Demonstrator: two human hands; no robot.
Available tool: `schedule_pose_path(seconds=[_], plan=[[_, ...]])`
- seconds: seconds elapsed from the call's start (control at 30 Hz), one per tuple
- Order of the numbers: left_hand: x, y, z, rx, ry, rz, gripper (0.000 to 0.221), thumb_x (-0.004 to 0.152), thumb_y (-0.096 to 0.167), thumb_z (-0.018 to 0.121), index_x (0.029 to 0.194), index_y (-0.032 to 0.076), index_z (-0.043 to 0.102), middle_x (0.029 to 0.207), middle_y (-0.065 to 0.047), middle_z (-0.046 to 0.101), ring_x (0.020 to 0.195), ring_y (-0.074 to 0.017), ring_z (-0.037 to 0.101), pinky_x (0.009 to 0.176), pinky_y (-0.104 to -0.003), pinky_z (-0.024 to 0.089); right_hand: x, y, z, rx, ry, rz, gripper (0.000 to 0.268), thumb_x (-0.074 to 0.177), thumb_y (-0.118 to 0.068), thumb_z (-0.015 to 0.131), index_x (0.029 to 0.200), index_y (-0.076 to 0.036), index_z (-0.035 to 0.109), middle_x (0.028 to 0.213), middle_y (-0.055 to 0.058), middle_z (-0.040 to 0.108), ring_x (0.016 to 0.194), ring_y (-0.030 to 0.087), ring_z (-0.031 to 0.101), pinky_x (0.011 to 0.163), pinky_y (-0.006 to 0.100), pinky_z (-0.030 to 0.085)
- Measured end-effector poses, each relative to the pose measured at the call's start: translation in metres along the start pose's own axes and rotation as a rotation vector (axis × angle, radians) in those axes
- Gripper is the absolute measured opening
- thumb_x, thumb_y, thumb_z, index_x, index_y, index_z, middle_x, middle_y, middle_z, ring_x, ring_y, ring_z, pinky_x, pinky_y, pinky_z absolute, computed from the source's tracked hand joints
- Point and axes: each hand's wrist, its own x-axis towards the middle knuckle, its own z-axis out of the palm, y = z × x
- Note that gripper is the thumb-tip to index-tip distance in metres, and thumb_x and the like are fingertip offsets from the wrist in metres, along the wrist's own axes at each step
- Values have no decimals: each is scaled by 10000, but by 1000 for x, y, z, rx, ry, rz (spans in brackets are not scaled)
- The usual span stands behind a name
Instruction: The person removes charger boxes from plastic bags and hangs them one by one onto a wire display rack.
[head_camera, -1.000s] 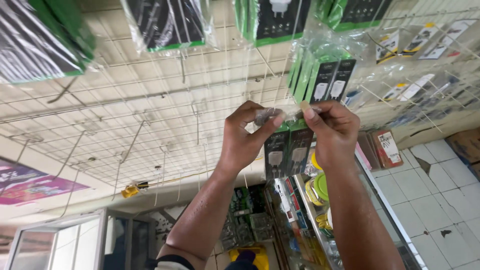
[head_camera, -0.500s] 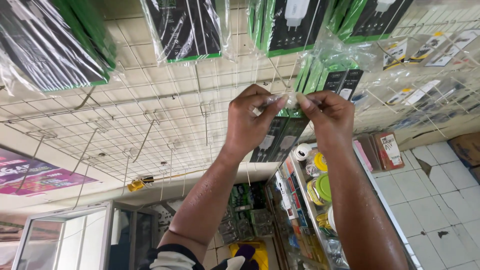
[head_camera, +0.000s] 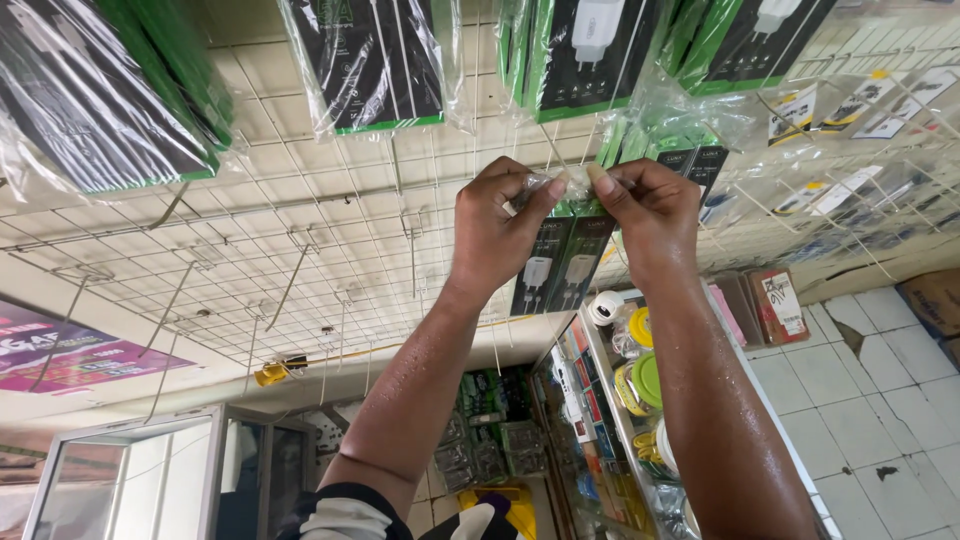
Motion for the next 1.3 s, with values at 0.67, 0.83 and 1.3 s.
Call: schedule_pose_path(seconds=[0.67,0.83,1.3], plan=[[7,-25,8,-26,27,105,104,892,50,806,896,-27,737,852,-70,683,732,-135,656,650,-276,520,22,29,-5,-66,-84,-76,75,943,-2,782,950,20,710,869,25,702,783,52,579,720,211,471],[6,-30,11,-22,20,84,109,887,59,811,884,-20,736,848,-65,686,725,-133,664,636,-274,526,23,33,-6,-58,-79,-64,70,933,0,780,955,21,716,855,33,704,758,57,582,690,214,473],[12,-60,10,91,113,-3,195,886,90,826,817,-42,700,781,-104,650,613,-185,593,566,-310,469,35,68,12,81,-60,-13,98,939,-38,775,920,27,704,810,16,680,711,63,571,628,229,461]])
